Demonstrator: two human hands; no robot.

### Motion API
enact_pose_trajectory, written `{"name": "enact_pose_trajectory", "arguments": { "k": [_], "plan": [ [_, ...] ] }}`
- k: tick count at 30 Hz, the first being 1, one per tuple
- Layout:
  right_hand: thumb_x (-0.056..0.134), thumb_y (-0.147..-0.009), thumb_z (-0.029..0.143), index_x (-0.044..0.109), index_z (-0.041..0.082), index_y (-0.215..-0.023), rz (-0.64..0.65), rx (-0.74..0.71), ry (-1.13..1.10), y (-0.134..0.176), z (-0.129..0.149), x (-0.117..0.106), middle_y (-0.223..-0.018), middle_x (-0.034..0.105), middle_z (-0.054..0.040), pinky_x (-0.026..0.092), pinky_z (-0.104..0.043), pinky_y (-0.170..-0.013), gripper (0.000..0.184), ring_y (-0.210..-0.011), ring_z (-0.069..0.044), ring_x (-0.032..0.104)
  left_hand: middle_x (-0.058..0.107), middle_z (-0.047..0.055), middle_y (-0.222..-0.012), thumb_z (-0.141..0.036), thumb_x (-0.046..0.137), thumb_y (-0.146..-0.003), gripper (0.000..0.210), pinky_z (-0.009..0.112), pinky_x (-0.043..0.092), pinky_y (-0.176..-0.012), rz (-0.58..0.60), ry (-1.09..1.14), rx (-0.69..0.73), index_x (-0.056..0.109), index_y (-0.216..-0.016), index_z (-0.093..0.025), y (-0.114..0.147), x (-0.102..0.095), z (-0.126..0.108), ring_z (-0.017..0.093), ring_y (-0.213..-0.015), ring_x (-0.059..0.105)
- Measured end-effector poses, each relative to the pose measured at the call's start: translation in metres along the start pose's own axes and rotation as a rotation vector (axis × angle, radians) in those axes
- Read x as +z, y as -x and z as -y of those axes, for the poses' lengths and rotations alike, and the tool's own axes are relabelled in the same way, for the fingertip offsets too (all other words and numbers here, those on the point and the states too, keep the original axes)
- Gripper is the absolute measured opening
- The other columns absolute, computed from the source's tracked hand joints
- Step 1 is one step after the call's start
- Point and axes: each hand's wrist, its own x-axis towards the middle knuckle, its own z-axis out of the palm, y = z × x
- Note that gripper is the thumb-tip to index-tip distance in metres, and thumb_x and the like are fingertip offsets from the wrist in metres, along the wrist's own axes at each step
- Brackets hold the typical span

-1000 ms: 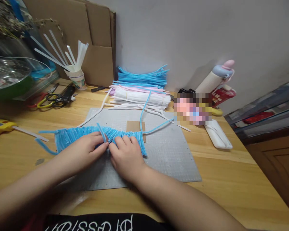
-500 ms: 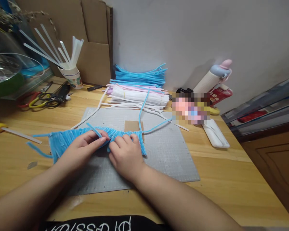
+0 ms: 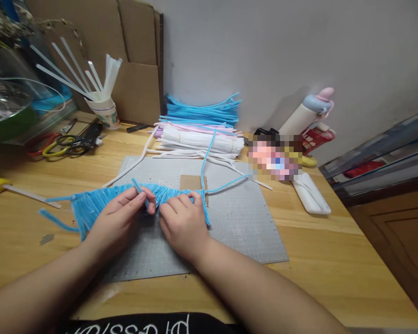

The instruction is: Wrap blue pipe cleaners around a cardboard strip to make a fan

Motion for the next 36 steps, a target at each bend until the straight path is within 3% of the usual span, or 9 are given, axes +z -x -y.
{"name": "enact_pose_trajectory", "arguments": {
  "k": [4, 9, 13, 15, 20, 24, 31, 36],
  "plan": [
    [0.048, -0.087, 0.019, 0.058, 0.019, -0.08, -0.043, 0.032, -0.035, 0.0, -0.006, -0.001, -0.081, 0.065, -0.0017, 0.025, -0.038, -0.089, 0.012, -0.084, -0.017, 0.053, 0.057, 0.0, -0.074, -0.03, 0.048, -0.09, 0.015, 0.029, 0.043, -0.078, -0.07, -0.067, 0.063, 0.057, -0.089, -0.018, 0.007, 0.006, -0.001, 0.014, -0.076, 0.054],
    [0.053, -0.078, 0.018, 0.057, 0.02, -0.081, -0.047, 0.148, -0.217, 0.0, -0.006, 0.001, -0.082, 0.063, -0.0016, 0.028, -0.035, -0.085, 0.005, -0.085, -0.018, 0.053, 0.053, 0.001, -0.074, -0.032, 0.04, -0.093, 0.024, 0.03, 0.041, -0.072, 0.132, -0.471, 0.196, 0.056, -0.08, -0.019, 0.013, 0.007, -0.002, 0.016, -0.074, 0.051],
    [0.051, -0.081, 0.018, 0.053, 0.02, -0.076, -0.025, 0.241, -0.374, 0.0, -0.005, 0.003, -0.076, 0.06, 0.001, 0.031, -0.033, -0.081, 0.006, -0.081, -0.016, 0.053, 0.048, -0.004, -0.063, -0.035, 0.04, -0.092, 0.019, 0.027, 0.04, -0.061, 0.114, -0.392, 0.062, 0.048, -0.102, -0.021, 0.009, 0.003, 0.002, 0.014, -0.061, 0.047],
    [0.052, -0.082, 0.019, 0.052, 0.02, -0.075, -0.036, 0.277, -0.434, -0.001, -0.006, 0.003, -0.076, 0.06, 0.0014, 0.031, -0.032, -0.081, 0.008, -0.079, -0.016, 0.054, 0.049, -0.005, -0.063, -0.035, 0.043, -0.09, 0.018, 0.026, 0.04, -0.059, 0.066, -0.365, 0.03, 0.046, -0.101, -0.021, 0.007, 0.0, 0.002, 0.013, -0.06, 0.047],
    [0.051, -0.082, 0.017, 0.054, 0.021, -0.076, -0.033, 0.33, -0.516, -0.002, -0.008, 0.002, -0.078, 0.062, 0.0009, 0.033, -0.033, -0.081, 0.008, -0.079, -0.016, 0.055, 0.055, -0.001, -0.067, -0.027, 0.047, -0.084, 0.014, 0.036, 0.037, -0.077, 0.094, -0.909, 0.242, 0.056, -0.075, -0.02, 0.007, -0.002, -0.011, 0.017, -0.071, 0.051],
    [0.052, -0.082, 0.018, 0.055, 0.02, -0.075, -0.027, 0.354, -0.54, -0.002, -0.008, 0.001, -0.078, 0.063, 0.0006, 0.033, -0.034, -0.082, 0.008, -0.079, -0.016, 0.055, 0.05, -0.002, -0.059, -0.025, 0.048, -0.08, 0.017, 0.039, 0.034, -0.079, 0.156, -1.165, 0.265, 0.056, -0.066, -0.02, 0.009, -0.002, -0.015, 0.018, -0.067, 0.048],
    [0.052, -0.082, 0.021, 0.058, 0.021, -0.08, -0.042, 0.344, -0.56, 0.0, -0.007, -0.001, -0.081, 0.065, 0.0, 0.033, -0.036, -0.084, 0.006, -0.082, -0.018, 0.056, 0.05, -0.002, -0.058, -0.021, 0.048, -0.078, 0.016, 0.037, 0.033, -0.077, 0.202, -1.201, 0.255, 0.055, -0.064, -0.02, 0.009, -0.002, -0.011, 0.018, -0.067, 0.048],
    [0.037, -0.092, 0.027, 0.059, 0.022, -0.078, -0.03, 0.346, -0.667, 0.0, -0.013, -0.004, -0.079, 0.065, -0.0012, 0.035, -0.037, -0.082, 0.027, -0.081, -0.018, 0.058, 0.051, -0.002, -0.06, -0.023, 0.046, -0.081, 0.016, 0.037, 0.032, -0.077, 0.201, -1.156, 0.258, 0.056, -0.068, -0.02, 0.01, -0.003, -0.014, 0.018, -0.069, 0.049]
  ]
}}
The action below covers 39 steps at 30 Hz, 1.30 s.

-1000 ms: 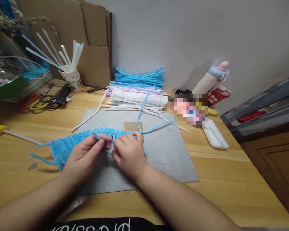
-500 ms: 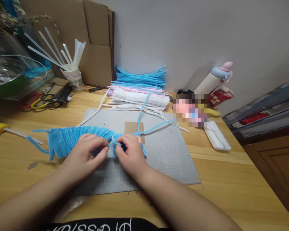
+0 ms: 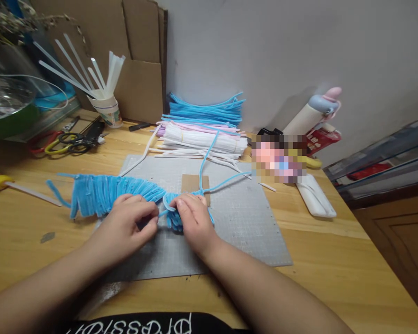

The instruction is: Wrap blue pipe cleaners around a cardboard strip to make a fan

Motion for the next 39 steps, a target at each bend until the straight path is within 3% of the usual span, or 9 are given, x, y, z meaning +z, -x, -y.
{"name": "enact_pose_trajectory", "arguments": {
  "k": [9, 13, 18, 24, 30, 35, 39],
  "plan": [
    [0.053, -0.086, 0.026, 0.061, 0.021, -0.08, 0.132, 0.044, -0.04, -0.007, -0.002, -0.006, -0.078, 0.064, -0.0009, 0.04, -0.035, -0.077, 0.011, -0.079, -0.017, 0.057, 0.053, -0.001, -0.068, -0.023, 0.044, -0.084, 0.016, 0.038, 0.032, -0.079, -0.006, 0.106, -0.038, 0.056, -0.073, -0.019, 0.002, -0.005, 0.001, 0.018, -0.073, 0.05],
    [0.054, -0.086, 0.025, 0.061, 0.022, -0.081, 0.136, 0.035, -0.051, -0.007, -0.004, -0.006, -0.08, 0.066, -0.0006, 0.041, -0.036, -0.08, 0.009, -0.08, -0.017, 0.059, 0.053, -0.001, -0.068, -0.024, 0.044, -0.084, 0.016, 0.038, 0.032, -0.08, -0.021, 0.124, -0.046, 0.055, -0.073, -0.019, 0.003, -0.007, 0.0, 0.018, -0.073, 0.05],
    [0.052, -0.088, 0.026, 0.064, 0.025, -0.096, 0.077, 0.061, -0.083, -0.005, -0.006, -0.006, -0.096, 0.068, -0.0022, 0.041, -0.038, -0.085, 0.014, -0.093, -0.019, 0.059, 0.055, -0.001, -0.067, -0.026, 0.045, -0.084, 0.017, 0.038, 0.033, -0.08, 0.01, 0.108, -0.087, 0.055, -0.072, -0.02, 0.003, -0.004, -0.002, 0.018, -0.071, 0.051],
    [0.052, -0.086, 0.021, 0.063, 0.024, -0.093, 0.13, -0.003, -0.021, -0.005, 0.0, -0.01, -0.092, 0.068, -0.0021, 0.037, -0.04, -0.086, 0.013, -0.089, -0.019, 0.06, 0.056, -0.001, -0.066, -0.027, 0.046, -0.084, 0.018, 0.039, 0.032, -0.081, 0.029, 0.086, -0.082, 0.058, -0.072, -0.02, 0.002, -0.004, -0.002, 0.018, -0.071, 0.051],
    [0.058, -0.08, 0.017, 0.056, 0.023, -0.103, 0.172, -0.208, 0.217, -0.001, 0.007, -0.007, -0.106, 0.064, -0.0041, 0.029, -0.039, -0.089, 0.024, -0.103, -0.021, 0.055, 0.058, -0.001, -0.067, -0.026, 0.048, -0.083, 0.019, 0.04, 0.032, -0.082, 0.052, 0.083, -0.04, 0.065, -0.092, -0.024, 0.004, -0.003, 0.001, 0.018, -0.071, 0.052],
    [0.057, -0.083, 0.019, 0.058, 0.021, -0.089, 0.175, -0.213, 0.269, 0.0, 0.005, -0.002, -0.09, 0.066, -0.0002, 0.027, -0.036, -0.085, 0.007, -0.089, -0.018, 0.056, 0.057, -0.002, -0.065, -0.026, 0.048, -0.083, 0.014, 0.039, 0.032, -0.081, 0.073, 0.049, -0.022, 0.061, -0.082, -0.022, 0.002, -0.002, 0.002, 0.018, -0.071, 0.052],
    [0.057, -0.083, 0.016, 0.059, 0.021, -0.087, 0.174, -0.215, 0.215, 0.0, 0.003, -0.001, -0.087, 0.066, 0.0018, 0.028, -0.034, -0.082, 0.007, -0.086, -0.015, 0.057, 0.055, -0.002, -0.064, -0.027, 0.047, -0.082, 0.015, 0.038, 0.032, -0.08, 0.075, 0.038, -0.025, 0.057, -0.073, -0.02, 0.001, -0.005, 0.003, 0.018, -0.07, 0.051]
  ]
}}
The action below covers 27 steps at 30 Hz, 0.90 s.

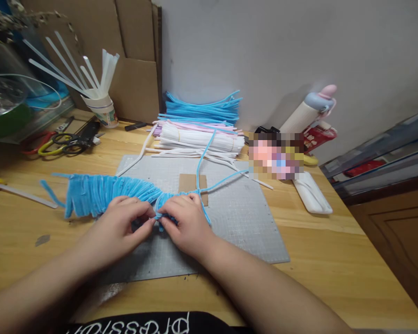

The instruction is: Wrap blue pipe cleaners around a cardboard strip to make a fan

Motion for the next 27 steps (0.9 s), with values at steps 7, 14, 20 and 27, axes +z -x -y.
{"name": "enact_pose_trajectory", "arguments": {
  "k": [7, 14, 20, 27],
  "plan": [
    [0.056, -0.082, 0.015, 0.059, 0.021, -0.082, -0.16, 0.146, -0.082, -0.0021, -0.0043, 0.0006, -0.081, 0.066, 0.0014, 0.033, -0.032, -0.078, 0.006, -0.078, -0.015, 0.057, 0.052, -0.002, -0.06, -0.024, 0.047, -0.079, 0.015, 0.038, 0.032, -0.079, -0.002, -0.01, -0.028, 0.053, -0.067, -0.019, -0.0002, -0.0014, -0.0006, 0.017, -0.066, 0.048],
    [0.057, -0.084, 0.019, 0.06, 0.022, -0.083, -0.142, 0.167, -0.114, -0.0006, -0.0028, 0.0015, -0.081, 0.067, 0.0015, 0.034, -0.034, -0.079, 0.004, -0.078, -0.016, 0.056, 0.052, -0.003, -0.061, -0.023, 0.047, -0.08, 0.015, 0.036, 0.032, -0.078, -0.003, -0.016, 0.0, 0.055, -0.068, -0.019, -0.0009, 0.0004, 0.0005, 0.016, -0.067, 0.049],
    [0.056, -0.086, 0.021, 0.061, 0.022, -0.086, -0.132, 0.168, -0.125, -0.0009, -0.0032, 0.0018, -0.081, 0.066, 0.0017, 0.034, -0.034, -0.08, 0.005, -0.08, -0.016, 0.056, 0.055, -0.002, -0.063, -0.021, 0.046, -0.08, 0.015, 0.037, 0.031, -0.079, 0.012, -0.039, 0.03, 0.059, -0.07, -0.02, -0.0003, 0.0012, 0.0011, 0.017, -0.069, 0.051],
    [0.052, -0.089, 0.023, 0.061, 0.021, -0.089, -0.086, 0.159, -0.096, -0.0001, -0.0025, 0.0019, -0.085, 0.067, 0.0017, 0.032, -0.034, -0.081, 0.009, -0.081, -0.015, 0.056, 0.056, -0.002, -0.064, -0.019, 0.047, -0.079, 0.015, 0.037, 0.03, -0.079, 0.052, -0.063, 0.051, 0.059, -0.069, -0.02, -0.0021, 0.003, 0.0013, 0.017, -0.071, 0.051]
  ]
}}
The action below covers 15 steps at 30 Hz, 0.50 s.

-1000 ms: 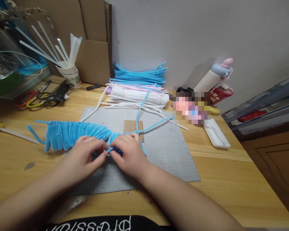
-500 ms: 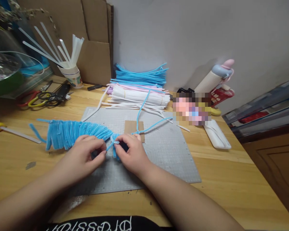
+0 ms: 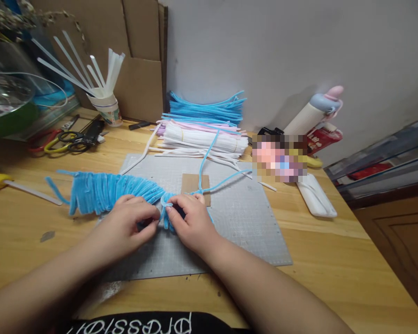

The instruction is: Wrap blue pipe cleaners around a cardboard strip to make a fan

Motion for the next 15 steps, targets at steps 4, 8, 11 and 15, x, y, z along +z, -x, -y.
{"name": "enact_pose_trajectory", "arguments": {
  "k": [4, 8, 11, 15],
  "plan": [
    [0.046, -0.092, 0.026, 0.06, 0.022, -0.092, 0.003, 0.013, -0.015, 0.0005, 0.0, -0.0004, -0.087, 0.067, 0.001, 0.033, -0.034, -0.082, 0.015, -0.082, -0.016, 0.055, 0.057, -0.002, -0.066, -0.022, 0.048, -0.082, 0.015, 0.038, 0.031, -0.081, -0.051, 0.046, -0.018, 0.062, -0.087, -0.022, 0.0009, 0.0019, -0.0002, 0.018, -0.072, 0.052],
    [0.043, -0.093, 0.027, 0.06, 0.022, -0.09, 0.015, 0.027, -0.028, 0.0009, 0.0012, -0.0012, -0.085, 0.066, 0.0008, 0.033, -0.035, -0.083, 0.017, -0.082, -0.016, 0.055, 0.056, -0.002, -0.062, -0.025, 0.045, -0.086, 0.017, 0.038, 0.031, -0.079, -0.074, 0.074, -0.035, 0.061, -0.093, -0.022, 0.0015, 0.0023, -0.0018, 0.018, -0.07, 0.051],
    [0.042, -0.093, 0.027, 0.059, 0.022, -0.09, 0.004, 0.043, -0.033, 0.0013, 0.0011, -0.0014, -0.084, 0.065, 0.0, 0.034, -0.035, -0.083, 0.018, -0.082, -0.017, 0.055, 0.055, -0.002, -0.061, -0.027, 0.044, -0.088, 0.019, 0.037, 0.031, -0.077, -0.066, 0.064, -0.022, 0.061, -0.083, -0.022, 0.0011, 0.0022, -0.0024, 0.018, -0.069, 0.051],
    [0.043, -0.093, 0.027, 0.059, 0.022, -0.091, -0.02, 0.043, -0.035, 0.0011, -0.0005, -0.0013, -0.084, 0.065, -0.0006, 0.035, -0.034, -0.082, 0.017, -0.082, -0.017, 0.056, 0.055, -0.002, -0.063, -0.026, 0.045, -0.087, 0.018, 0.036, 0.031, -0.076, -0.073, 0.05, -0.008, 0.062, -0.082, -0.022, 0.0005, 0.0018, -0.0024, 0.018, -0.07, 0.052]
  ]
}}
